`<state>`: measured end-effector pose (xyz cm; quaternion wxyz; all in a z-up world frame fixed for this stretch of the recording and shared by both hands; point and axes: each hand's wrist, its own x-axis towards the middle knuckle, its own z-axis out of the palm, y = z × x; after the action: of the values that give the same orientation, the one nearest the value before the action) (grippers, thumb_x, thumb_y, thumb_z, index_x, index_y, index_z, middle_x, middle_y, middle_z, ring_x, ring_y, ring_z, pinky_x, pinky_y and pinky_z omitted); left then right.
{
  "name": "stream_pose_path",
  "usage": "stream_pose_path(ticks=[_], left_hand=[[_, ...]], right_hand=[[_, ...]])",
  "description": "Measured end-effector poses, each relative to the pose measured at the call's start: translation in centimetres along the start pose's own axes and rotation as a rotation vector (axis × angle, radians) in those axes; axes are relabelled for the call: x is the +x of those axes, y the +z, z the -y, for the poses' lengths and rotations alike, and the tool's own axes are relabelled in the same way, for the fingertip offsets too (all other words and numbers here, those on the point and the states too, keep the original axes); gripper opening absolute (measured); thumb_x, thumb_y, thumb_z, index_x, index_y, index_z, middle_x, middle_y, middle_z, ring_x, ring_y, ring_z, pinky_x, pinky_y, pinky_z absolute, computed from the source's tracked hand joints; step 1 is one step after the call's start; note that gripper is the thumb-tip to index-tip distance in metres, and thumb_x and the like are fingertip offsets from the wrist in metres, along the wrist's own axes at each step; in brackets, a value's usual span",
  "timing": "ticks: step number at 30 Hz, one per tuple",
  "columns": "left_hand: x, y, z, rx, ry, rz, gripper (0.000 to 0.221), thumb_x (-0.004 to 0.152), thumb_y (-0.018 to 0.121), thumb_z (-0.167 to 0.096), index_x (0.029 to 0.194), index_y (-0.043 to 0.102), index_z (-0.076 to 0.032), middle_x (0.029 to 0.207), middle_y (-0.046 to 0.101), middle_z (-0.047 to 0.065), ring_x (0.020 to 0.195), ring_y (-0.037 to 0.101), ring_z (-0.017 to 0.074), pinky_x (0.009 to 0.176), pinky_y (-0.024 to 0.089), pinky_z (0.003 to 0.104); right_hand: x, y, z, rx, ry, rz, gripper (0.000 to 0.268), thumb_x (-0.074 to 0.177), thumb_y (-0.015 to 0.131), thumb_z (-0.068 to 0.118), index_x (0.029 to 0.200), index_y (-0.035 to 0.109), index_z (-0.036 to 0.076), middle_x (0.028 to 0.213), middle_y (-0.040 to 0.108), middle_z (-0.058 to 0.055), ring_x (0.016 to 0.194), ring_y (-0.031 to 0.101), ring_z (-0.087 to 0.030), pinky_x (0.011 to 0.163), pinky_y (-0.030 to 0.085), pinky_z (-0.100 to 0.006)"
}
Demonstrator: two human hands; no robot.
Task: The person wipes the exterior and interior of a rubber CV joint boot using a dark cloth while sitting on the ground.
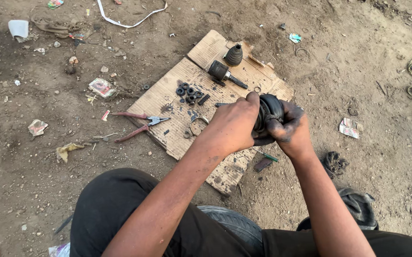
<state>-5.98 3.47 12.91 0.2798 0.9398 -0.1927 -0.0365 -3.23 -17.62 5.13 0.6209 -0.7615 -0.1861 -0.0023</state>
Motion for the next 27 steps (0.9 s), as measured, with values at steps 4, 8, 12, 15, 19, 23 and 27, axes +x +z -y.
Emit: stream_pose_path(ticks=[4, 8, 12, 15, 19, 23, 27], left_hand=[[-0.3, 0.1, 0.1, 0.037, 0.018, -0.023, 0.069, 0.064, 0.087, -0.010, 0.117, 0.048, 0.008, 0.103, 0.069, 0.025, 0.095, 0.073, 0.0365, 0.083, 0.060, 0.041], [-0.5, 0.6, 0.3, 0.049, 0.050, -0.080, 0.065, 0.063, 0.088, -0.009, 0.114, 0.050, 0.006, 0.102, 0.069, 0.023, 0.093, 0.073, 0.0360, 0.080, 0.061, 0.041], [-0.5, 1.6, 0.5, 0.127, 0.068, -0.123, 0.068, 0.059, 0.090, -0.011, 0.112, 0.051, 0.005, 0.100, 0.070, 0.021, 0.092, 0.073, 0.0345, 0.079, 0.061, 0.040], [-0.6, 2.2, 0.7, 0.177, 0.061, -0.137, 0.068, 0.064, 0.089, -0.014, 0.117, 0.052, 0.006, 0.102, 0.070, 0.021, 0.092, 0.074, 0.0329, 0.079, 0.061, 0.039], [-0.1, 1.5, 1.6, 0.013, 0.120, -0.259, 0.084, 0.066, 0.091, -0.024, 0.132, 0.048, 0.006, 0.115, 0.066, 0.028, 0.100, 0.071, 0.0395, 0.084, 0.058, 0.046], [1.4, -1.1, 3.5, -0.479, 0.119, -0.094, 0.089, 0.077, 0.090, -0.048, 0.141, 0.050, 0.000, 0.133, 0.063, 0.025, 0.121, 0.065, 0.0338, 0.104, 0.051, 0.042], [1.2, -0.9, 3.0, -0.602, -0.098, 0.201, 0.100, 0.066, 0.082, -0.052, 0.144, 0.044, -0.002, 0.126, 0.069, 0.022, 0.112, 0.073, 0.0304, 0.098, 0.058, 0.039]], right_hand=[[0.0, 0.1, -0.4, 0.030, -0.039, 0.032, 0.055, 0.085, 0.081, 0.039, 0.117, 0.069, -0.004, 0.099, 0.070, -0.001, 0.089, 0.063, -0.009, 0.082, 0.055, -0.027], [-0.2, 0.0, -0.9, -0.006, 0.003, 0.014, 0.048, 0.082, 0.072, 0.032, 0.114, 0.069, -0.003, 0.099, 0.070, 0.001, 0.089, 0.062, -0.008, 0.082, 0.054, -0.027], [-0.1, 0.4, -1.3, 0.012, 0.079, 0.017, 0.041, 0.084, 0.070, 0.028, 0.110, 0.069, -0.005, 0.095, 0.069, 0.000, 0.086, 0.061, -0.009, 0.080, 0.054, -0.027], [0.3, 1.3, -0.9, 0.030, 0.181, 0.004, 0.038, 0.086, 0.068, 0.025, 0.108, 0.070, -0.007, 0.095, 0.070, -0.003, 0.085, 0.060, -0.012, 0.078, 0.051, -0.030], [0.7, 1.4, 1.8, 0.096, 0.015, -0.004, 0.045, 0.087, 0.064, 0.024, 0.125, 0.065, 0.001, 0.112, 0.070, -0.002, 0.104, 0.063, -0.012, 0.096, 0.052, -0.029], [0.7, 0.0, 5.0, 0.092, -0.036, 0.054, 0.042, 0.087, 0.065, 0.025, 0.122, 0.066, 0.001, 0.114, 0.070, -0.005, 0.108, 0.065, -0.016, 0.102, 0.053, -0.033], [0.7, -0.8, 5.2, -0.004, 0.008, 0.154, 0.041, 0.083, 0.070, 0.029, 0.114, 0.067, 0.002, 0.103, 0.070, -0.004, 0.096, 0.066, -0.015, 0.089, 0.055, -0.033]])
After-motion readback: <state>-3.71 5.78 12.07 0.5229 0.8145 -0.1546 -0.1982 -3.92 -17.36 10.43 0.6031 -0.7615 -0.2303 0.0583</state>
